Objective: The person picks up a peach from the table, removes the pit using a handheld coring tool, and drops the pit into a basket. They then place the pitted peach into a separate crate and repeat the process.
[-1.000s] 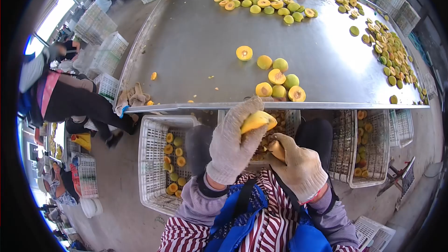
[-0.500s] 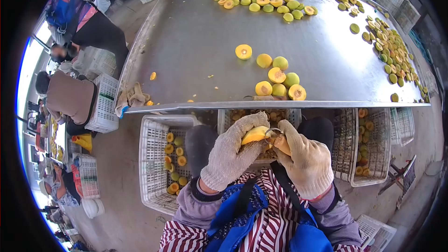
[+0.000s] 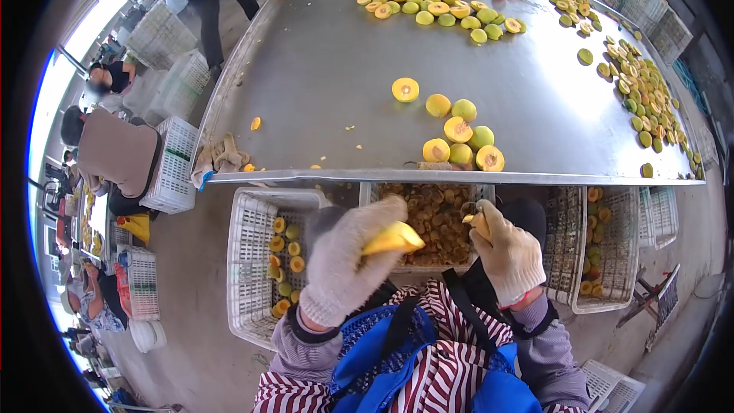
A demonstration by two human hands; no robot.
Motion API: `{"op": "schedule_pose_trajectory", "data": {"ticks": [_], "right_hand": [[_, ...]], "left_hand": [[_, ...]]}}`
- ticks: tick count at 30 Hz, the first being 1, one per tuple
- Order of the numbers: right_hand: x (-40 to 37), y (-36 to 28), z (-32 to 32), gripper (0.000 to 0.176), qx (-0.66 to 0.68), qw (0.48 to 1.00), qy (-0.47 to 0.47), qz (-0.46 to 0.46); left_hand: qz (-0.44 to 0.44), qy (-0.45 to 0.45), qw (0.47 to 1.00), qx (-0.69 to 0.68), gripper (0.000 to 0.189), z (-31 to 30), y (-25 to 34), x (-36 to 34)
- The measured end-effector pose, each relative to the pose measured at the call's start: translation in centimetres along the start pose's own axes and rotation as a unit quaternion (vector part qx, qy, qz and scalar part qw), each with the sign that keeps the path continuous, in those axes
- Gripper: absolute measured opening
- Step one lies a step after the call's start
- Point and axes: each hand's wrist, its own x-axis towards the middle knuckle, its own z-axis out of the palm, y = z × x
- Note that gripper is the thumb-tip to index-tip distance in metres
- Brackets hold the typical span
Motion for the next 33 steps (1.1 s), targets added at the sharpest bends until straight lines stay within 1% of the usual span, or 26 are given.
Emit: {"op": "schedule_pose_trajectory", "data": {"ticks": [1, 2, 3, 4, 5, 6, 7, 8, 9, 10, 11, 12, 14, 16, 17, 20, 21, 22, 24, 26, 27, 28, 30, 31, 32, 33], "right_hand": [[0.1, -0.3, 0.0, 0.038, 0.053, 0.998, 0.019, -0.001], [0.0, -0.4, 0.1, 0.038, 0.054, 0.998, 0.023, 0.001], [0.0, -0.2, 0.3, 0.039, 0.084, 0.996, 0.022, 0.005], [0.0, -0.1, 0.3, 0.039, 0.113, 0.993, 0.019, 0.009], [0.1, -0.1, 0.1, 0.037, 0.12, 0.992, 0.008, 0.024], [0.2, -0.1, 0.1, 0.037, 0.122, 0.992, 0.011, 0.024], [0.2, -0.2, 0.1, 0.036, 0.147, 0.989, 0.004, 0.025], [0.3, -0.2, 0.2, 0.035, 0.171, 0.985, -0.005, 0.027], [0.6, -0.5, 0.3, 0.035, 0.177, 0.984, -0.012, 0.017], [0.8, -0.8, 0.4, 0.035, 0.196, 0.98, -0.026, 0.016], [0.9, -1.0, 0.7, 0.035, 0.207, 0.978, -0.03, 0.012], [1.2, -1.2, 0.9, 0.035, 0.217, 0.976, -0.032, 0.005], [1.7, -1.6, 0.6, 0.035, 0.232, 0.972, -0.038, 0.009], [2.0, -1.6, -0.2, 0.035, 0.261, 0.962, -0.067, 0.051], [2.0, -1.5, -0.4, 0.033, 0.28, 0.954, -0.075, 0.083], [1.4, -0.3, -0.1, 0.029, 0.327, 0.937, -0.058, 0.109], [1.1, 0.2, 0.4, 0.028, 0.334, 0.935, -0.049, 0.106], [1.2, 0.4, 0.1, 0.028, 0.294, 0.952, -0.034, 0.082], [1.2, 0.5, -0.2, 0.029, 0.298, 0.943, -0.06, 0.132], [1.3, 0.6, -0.7, 0.028, 0.276, 0.943, -0.083, 0.167], [2.0, -0.3, -1.9, 0.027, 0.311, 0.925, -0.094, 0.197], [2.6, -0.9, -2.7, 0.028, 0.348, 0.887, -0.129, 0.273], [2.5, -0.6, -1.4, 0.024, 0.353, 0.892, -0.111, 0.259], [2.4, -0.4, -1.1, 0.024, 0.354, 0.895, -0.11, 0.248], [2.4, -0.2, -0.9, 0.029, 0.369, 0.901, -0.094, 0.208], [2.6, -0.4, -1.1, 0.034, 0.382, 0.905, -0.078, 0.171]], "left_hand": [[-0.052, 0.04, 0.997, 0.029, 0.046, -0.9, -1.1, -0.6], [-0.078, 0.094, 0.992, 0.036, 0.046, -2.1, -3.2, -1.5], [-0.134, 0.165, 0.977, 0.031, 0.045, -3.2, -4.9, -2.4], [-0.173, 0.178, 0.957, 0.153, 0.04, -5.1, -4.8, -2.4], [-0.209, 0.18, 0.93, 0.244, 0.045, -6.9, -6.7, -3.2], [-0.206, 0.18, 0.93, 0.246, 0.045, -8.4, -8.4, -4.3], [-0.239, 0.082, 0.874, 0.414, 0.051, -9.5, -9.9, -5.6], [-0.263, -0.019, 0.782, 0.565, 0.057, -9.8, -11.1, -6.4], [-0.2, 0.0, 0.793, 0.576, 0.063, -9.5, -12.1, -6.5], [-0.198, 0.0, 0.793, 0.576, 0.063, -8.8, -11.0, -4.9], [-0.179, 0.005, 0.867, 0.465, 0.06, -7.5, -9.7, -3.0], [-0.157, 0.012, 0.925, 0.345, 0.056, -5.9, -8.3, -0.6], [-0.119, -0.047, 0.958, 0.257, 0.05, -2.8, -6.9, 3.9], [-0.089, -0.095, 0.976, 0.172, 0.045, 0.7, -7.3, 8.2], [-0.09, -0.109, 0.973, 0.18, 0.044, 2.6, -7.6, 10.3], [-0.101, -0.126, 0.971, 0.178, 0.047, 9.0, -10.2, 16.1], [-0.135, -0.129, 0.963, 0.195, 0.049, 10.9, -10.7, 17.5], [-0.169, -0.128, 0.954, 0.212, 0.052, 12.4, -11.2, 19.0], [-0.218, -0.135, 0.932, 0.256, 0.057, 15.6, -13.2, 19.9], [-0.183, -0.181, 0.922, 0.288, 0.062, 16.3, -13.8, 20.2], [-0.19, -0.191, 0.93, 0.248, 0.061, 16.1, -13.7, 20.6], [-0.197, -0.205, 0.936, 0.208, 0.061, 15.9, -13.7, 20.7], [-0.208, -0.197, 0.952, 0.105, 0.06, 15.1, -13.7, 20.7], [-0.213, -0.162, 0.951, 0.153, 0.056, 15.0, -13.3, 20.7], [-0.211, -0.155, 0.952, 0.156, 0.056, 14.5, -13.3, 20.4], [-0.227, -0.102, 0.968, 0.025, 0.055, 13.8, -13.1, 20.0]]}}
